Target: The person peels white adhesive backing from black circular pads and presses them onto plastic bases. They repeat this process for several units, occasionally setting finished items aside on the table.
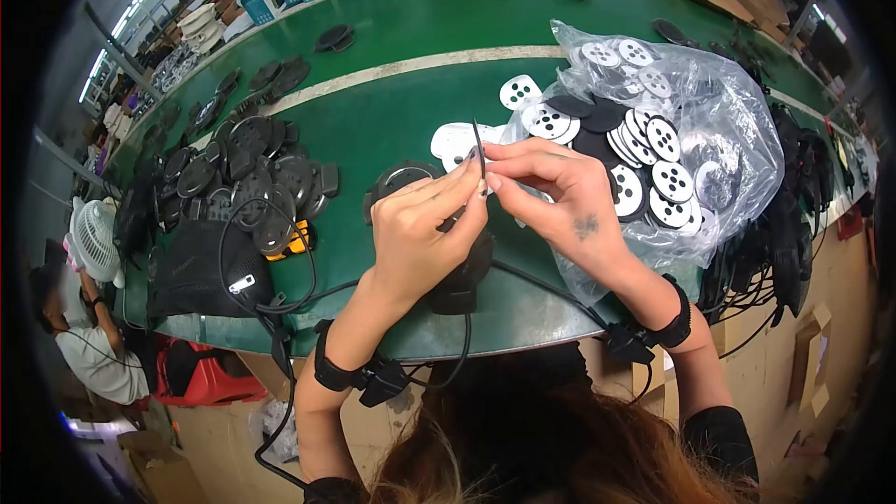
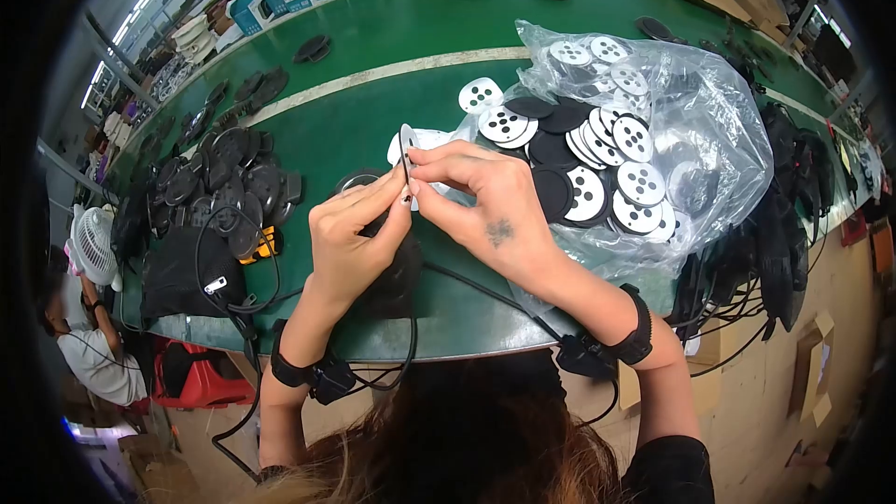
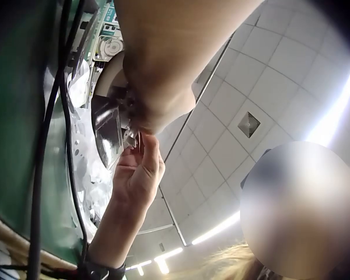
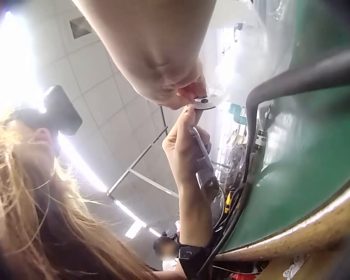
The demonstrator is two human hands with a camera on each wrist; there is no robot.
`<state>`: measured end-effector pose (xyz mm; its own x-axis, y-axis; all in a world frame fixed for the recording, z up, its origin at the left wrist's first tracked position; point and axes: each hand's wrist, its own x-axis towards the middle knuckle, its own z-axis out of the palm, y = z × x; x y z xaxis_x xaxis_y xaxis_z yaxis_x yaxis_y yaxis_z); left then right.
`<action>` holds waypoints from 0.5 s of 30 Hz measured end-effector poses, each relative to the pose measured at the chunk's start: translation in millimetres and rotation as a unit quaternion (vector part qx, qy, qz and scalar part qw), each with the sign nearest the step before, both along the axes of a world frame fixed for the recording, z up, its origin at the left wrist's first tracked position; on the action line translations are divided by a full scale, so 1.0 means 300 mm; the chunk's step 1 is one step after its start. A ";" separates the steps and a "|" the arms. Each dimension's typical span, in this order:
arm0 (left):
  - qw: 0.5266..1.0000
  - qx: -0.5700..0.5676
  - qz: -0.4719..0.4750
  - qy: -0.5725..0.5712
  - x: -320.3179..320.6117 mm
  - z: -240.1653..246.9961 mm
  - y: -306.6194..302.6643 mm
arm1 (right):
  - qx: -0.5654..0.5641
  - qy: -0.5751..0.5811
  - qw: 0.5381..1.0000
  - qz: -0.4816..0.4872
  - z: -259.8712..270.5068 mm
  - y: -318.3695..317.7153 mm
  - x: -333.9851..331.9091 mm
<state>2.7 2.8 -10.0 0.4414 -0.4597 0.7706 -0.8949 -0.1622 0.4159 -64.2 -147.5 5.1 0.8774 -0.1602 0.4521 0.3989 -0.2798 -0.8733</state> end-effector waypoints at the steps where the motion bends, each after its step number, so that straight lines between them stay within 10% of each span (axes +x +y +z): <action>1: 1.000 0.002 0.005 -0.015 0.000 -0.001 0.000 | -0.023 -0.006 1.000 -0.009 -0.002 -0.002 0.000; 15: 1.000 -0.010 0.004 -0.025 0.004 0.001 0.000 | -0.015 -0.017 1.000 -0.003 -0.007 -0.003 0.007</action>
<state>4.0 2.7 -9.6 0.4056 -0.4397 0.8014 -0.9134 -0.1615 0.3736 -62.2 -148.4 3.0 0.8602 -0.1505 0.4872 0.4274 -0.3082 -0.8499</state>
